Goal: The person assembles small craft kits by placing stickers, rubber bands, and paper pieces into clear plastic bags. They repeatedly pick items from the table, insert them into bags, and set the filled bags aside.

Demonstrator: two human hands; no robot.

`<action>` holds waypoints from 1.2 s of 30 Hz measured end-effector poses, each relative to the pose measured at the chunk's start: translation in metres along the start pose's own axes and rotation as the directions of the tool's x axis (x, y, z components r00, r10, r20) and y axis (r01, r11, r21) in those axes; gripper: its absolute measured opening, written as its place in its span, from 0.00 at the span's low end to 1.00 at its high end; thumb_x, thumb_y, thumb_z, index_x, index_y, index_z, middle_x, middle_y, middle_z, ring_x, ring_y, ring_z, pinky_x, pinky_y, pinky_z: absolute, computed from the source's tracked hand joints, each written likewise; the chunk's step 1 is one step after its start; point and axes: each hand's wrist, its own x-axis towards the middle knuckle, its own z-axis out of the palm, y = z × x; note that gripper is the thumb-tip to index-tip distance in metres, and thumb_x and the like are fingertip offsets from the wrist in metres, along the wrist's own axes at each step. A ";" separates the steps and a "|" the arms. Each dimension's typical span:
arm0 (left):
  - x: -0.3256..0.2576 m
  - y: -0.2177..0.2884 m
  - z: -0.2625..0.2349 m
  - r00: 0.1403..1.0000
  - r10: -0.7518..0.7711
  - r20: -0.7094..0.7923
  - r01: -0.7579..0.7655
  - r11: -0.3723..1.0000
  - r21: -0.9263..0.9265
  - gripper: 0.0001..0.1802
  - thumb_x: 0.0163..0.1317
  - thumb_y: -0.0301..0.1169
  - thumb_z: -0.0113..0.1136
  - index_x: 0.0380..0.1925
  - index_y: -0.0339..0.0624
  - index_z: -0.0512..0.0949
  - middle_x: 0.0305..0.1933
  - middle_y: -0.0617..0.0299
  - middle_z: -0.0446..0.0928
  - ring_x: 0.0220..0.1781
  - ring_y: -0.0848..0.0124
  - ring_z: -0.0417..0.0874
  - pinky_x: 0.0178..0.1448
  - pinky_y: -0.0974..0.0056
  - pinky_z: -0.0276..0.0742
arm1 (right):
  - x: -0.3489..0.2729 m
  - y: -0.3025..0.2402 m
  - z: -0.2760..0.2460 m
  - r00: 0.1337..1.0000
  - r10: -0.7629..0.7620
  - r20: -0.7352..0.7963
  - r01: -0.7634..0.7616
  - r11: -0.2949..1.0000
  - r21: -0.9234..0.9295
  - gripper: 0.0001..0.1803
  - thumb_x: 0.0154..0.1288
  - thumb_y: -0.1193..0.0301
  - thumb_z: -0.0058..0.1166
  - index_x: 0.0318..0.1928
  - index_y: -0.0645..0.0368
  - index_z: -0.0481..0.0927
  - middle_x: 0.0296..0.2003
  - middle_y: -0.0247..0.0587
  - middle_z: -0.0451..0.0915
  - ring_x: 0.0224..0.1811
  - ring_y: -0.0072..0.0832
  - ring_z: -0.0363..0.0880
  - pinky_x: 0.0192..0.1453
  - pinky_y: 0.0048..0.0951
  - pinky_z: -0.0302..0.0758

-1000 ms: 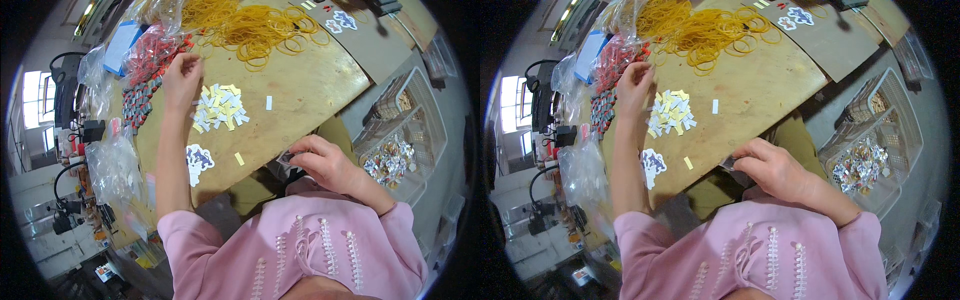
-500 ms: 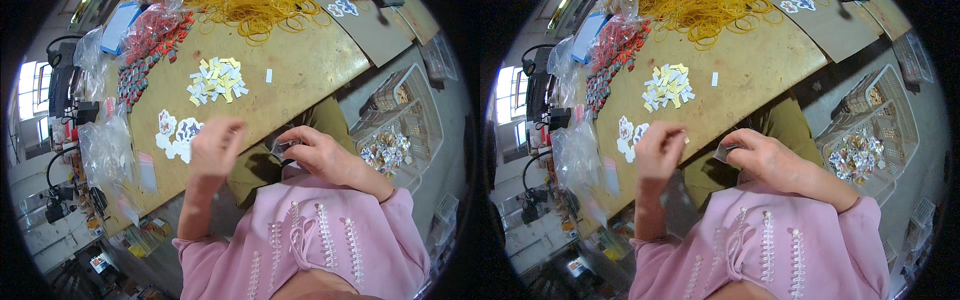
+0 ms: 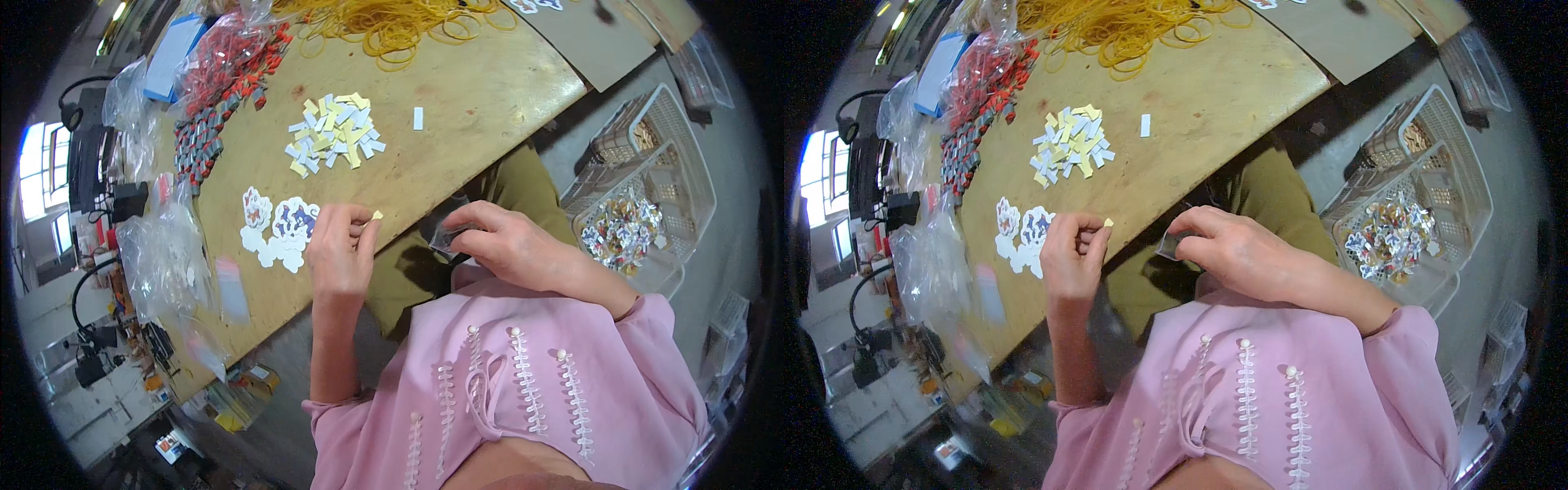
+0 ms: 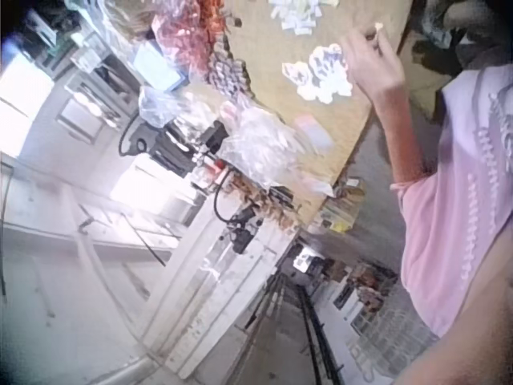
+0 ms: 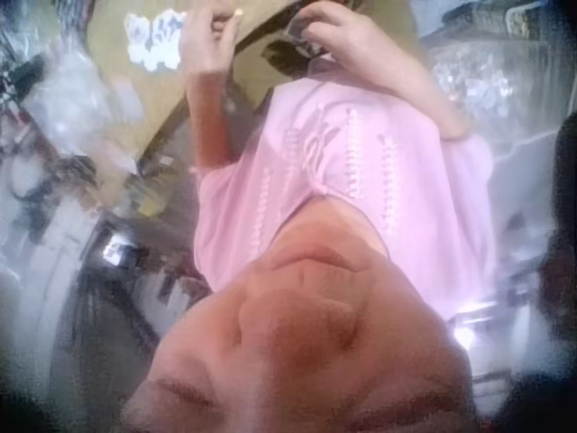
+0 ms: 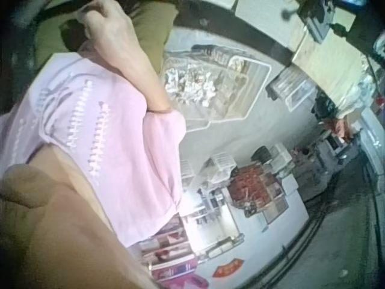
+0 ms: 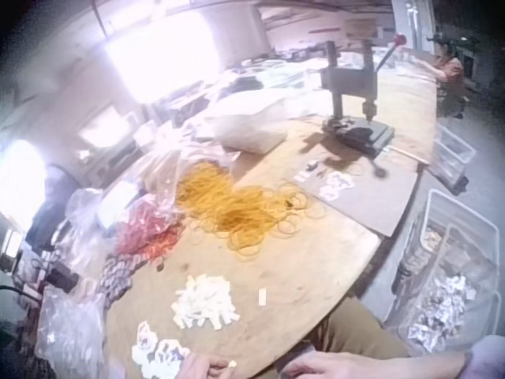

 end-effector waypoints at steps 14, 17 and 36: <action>0.117 0.034 0.056 0.994 0.103 0.045 -0.097 0.989 -0.107 0.12 0.63 0.26 0.72 0.44 0.33 0.83 0.28 0.55 0.86 0.31 0.62 0.88 0.42 0.58 0.84 | -0.008 0.003 -0.014 0.995 -0.030 -0.097 0.020 0.994 -0.108 0.23 0.48 0.70 0.76 0.44 0.63 0.82 0.55 0.50 0.82 0.58 0.49 0.83 0.61 0.44 0.83; 0.116 0.036 0.049 0.982 0.164 0.098 -0.164 0.986 -0.005 0.10 0.63 0.27 0.72 0.42 0.37 0.83 0.34 0.53 0.85 0.35 0.60 0.88 0.44 0.56 0.84 | -0.012 0.007 -0.016 0.990 -0.024 -0.136 0.011 0.995 -0.099 0.24 0.47 0.68 0.77 0.45 0.62 0.82 0.55 0.50 0.82 0.57 0.49 0.83 0.60 0.44 0.83; 0.006 0.053 0.035 0.892 0.445 -0.082 -0.453 0.878 -0.157 0.09 0.64 0.18 0.69 0.43 0.39 0.84 0.41 0.56 0.84 0.40 0.63 0.87 0.43 0.62 0.84 | 0.004 -0.004 -0.017 0.968 -0.143 -0.206 0.095 0.969 -0.227 0.27 0.45 0.66 0.77 0.45 0.65 0.82 0.59 0.54 0.81 0.61 0.53 0.82 0.62 0.45 0.84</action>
